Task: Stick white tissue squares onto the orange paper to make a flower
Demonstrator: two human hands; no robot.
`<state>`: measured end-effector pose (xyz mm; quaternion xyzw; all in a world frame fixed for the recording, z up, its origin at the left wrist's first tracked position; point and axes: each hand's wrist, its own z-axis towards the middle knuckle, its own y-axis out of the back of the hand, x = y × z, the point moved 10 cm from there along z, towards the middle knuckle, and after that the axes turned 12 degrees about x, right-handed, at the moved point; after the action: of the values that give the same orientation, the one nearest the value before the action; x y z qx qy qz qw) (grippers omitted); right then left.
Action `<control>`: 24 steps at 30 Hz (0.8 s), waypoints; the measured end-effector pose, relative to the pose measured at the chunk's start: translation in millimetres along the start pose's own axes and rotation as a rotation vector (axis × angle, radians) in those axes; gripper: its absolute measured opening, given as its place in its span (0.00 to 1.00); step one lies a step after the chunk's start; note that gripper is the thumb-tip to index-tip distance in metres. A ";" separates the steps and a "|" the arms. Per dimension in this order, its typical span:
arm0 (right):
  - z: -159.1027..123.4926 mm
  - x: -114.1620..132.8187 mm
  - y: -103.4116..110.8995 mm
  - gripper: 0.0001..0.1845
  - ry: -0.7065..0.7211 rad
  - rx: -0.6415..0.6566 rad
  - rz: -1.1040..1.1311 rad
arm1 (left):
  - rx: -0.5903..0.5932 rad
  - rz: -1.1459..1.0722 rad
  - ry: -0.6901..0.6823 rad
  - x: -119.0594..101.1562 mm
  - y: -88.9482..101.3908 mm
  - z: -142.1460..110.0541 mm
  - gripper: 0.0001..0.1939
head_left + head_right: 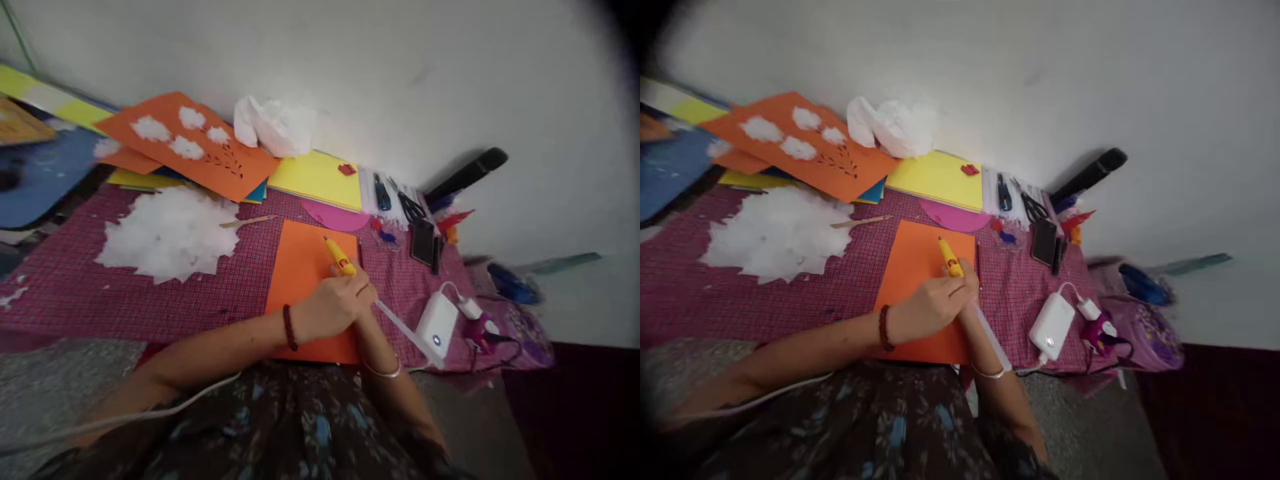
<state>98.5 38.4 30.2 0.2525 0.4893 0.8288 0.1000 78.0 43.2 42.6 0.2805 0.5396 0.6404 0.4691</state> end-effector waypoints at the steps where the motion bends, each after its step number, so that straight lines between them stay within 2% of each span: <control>1: -1.1 1.0 0.6 0.24 0.007 0.000 0.000 | -0.018 0.003 -0.011 0.0 0.8 -1.1 0.15; 4: -1.0 3.3 -3.1 0.21 0.033 0.028 0.005 | -0.103 0.019 -0.051 1.4 8.1 -8.2 0.15; 8: 6.6 6.0 -18.2 0.18 0.077 0.107 0.003 | -0.199 0.011 -0.053 11.8 18.3 -21.6 0.13; 14: 21.6 13.0 -35.1 0.18 0.153 0.204 -0.031 | -0.199 -0.045 -0.007 27.8 15.4 -28.6 0.12; 24: 18.4 28.3 -29.9 0.18 0.212 0.132 -0.120 | -0.475 0.025 -0.086 29.1 30.9 -45.9 0.12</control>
<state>81.4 79.1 20.7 0.1397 0.5648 0.8093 0.0803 17.4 50.5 55.9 0.1961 0.3499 0.7424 0.5366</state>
